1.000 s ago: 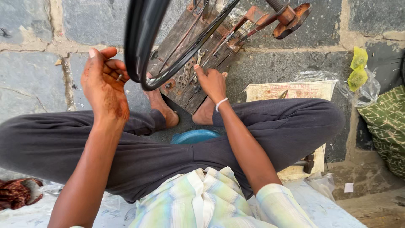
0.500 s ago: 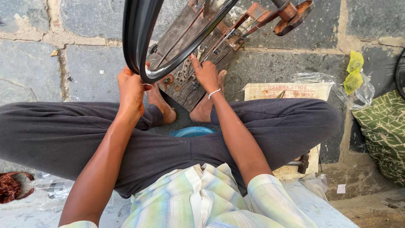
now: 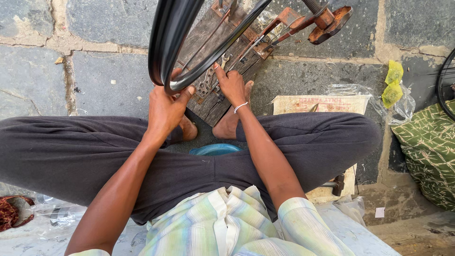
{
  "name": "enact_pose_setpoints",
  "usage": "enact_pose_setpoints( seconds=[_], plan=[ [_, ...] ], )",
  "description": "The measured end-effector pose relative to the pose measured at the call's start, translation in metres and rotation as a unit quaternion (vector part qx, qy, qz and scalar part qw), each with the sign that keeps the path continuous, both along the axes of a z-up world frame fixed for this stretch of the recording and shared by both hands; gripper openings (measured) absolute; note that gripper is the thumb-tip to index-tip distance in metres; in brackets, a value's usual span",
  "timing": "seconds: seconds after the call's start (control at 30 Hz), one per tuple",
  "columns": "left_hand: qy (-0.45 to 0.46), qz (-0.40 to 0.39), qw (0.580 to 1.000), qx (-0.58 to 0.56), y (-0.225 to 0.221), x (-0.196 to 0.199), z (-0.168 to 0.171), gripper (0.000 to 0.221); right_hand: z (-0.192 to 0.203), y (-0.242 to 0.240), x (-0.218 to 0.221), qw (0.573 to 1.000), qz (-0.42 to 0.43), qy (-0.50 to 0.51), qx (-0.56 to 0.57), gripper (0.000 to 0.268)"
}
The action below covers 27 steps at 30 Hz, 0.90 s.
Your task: The person installs spokes into a bicycle wheel rim by hand, inserting them through the holes and securing them.
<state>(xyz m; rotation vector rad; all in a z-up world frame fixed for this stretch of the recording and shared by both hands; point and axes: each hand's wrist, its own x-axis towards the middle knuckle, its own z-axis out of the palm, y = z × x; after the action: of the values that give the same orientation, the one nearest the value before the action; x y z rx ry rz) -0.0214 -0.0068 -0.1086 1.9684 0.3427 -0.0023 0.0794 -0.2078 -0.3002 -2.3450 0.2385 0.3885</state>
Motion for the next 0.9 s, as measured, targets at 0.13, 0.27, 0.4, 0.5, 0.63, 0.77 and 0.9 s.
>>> enact_pose_setpoints(
  seconds=[0.13,0.27,0.4,0.5,0.63,0.77,0.9],
  plan=[
    [0.024,0.004,0.999,0.039,-0.004,-0.003,0.009,0.045,0.001,0.001,0.0,0.999,0.003,-0.023,-0.024,0.086],
    [-0.051,-0.001,0.998,0.03,-0.003,-0.005,0.006,0.042,-0.002,-0.001,0.001,1.0,-0.006,-0.013,0.024,0.086],
    [-0.037,0.012,0.999,0.024,-0.001,-0.005,0.001,0.041,-0.005,-0.003,0.0,1.0,-0.006,-0.014,-0.005,0.088],
    [-0.058,0.012,0.998,-0.001,-0.001,-0.01,0.013,0.037,-0.003,-0.002,-0.001,1.0,-0.005,-0.026,0.0,0.089],
    [-0.216,0.017,0.965,0.149,0.007,-0.014,0.058,0.018,-0.004,0.001,0.002,0.999,-0.003,-0.027,0.024,0.089],
    [-0.404,-0.006,0.902,0.149,0.03,0.002,0.109,0.021,-0.011,-0.005,-0.008,0.997,-0.007,-0.065,0.036,0.089],
    [-0.459,-0.053,0.861,0.212,0.038,0.035,0.17,0.02,-0.003,0.004,-0.001,0.998,0.005,-0.055,0.021,0.089]
  ],
)
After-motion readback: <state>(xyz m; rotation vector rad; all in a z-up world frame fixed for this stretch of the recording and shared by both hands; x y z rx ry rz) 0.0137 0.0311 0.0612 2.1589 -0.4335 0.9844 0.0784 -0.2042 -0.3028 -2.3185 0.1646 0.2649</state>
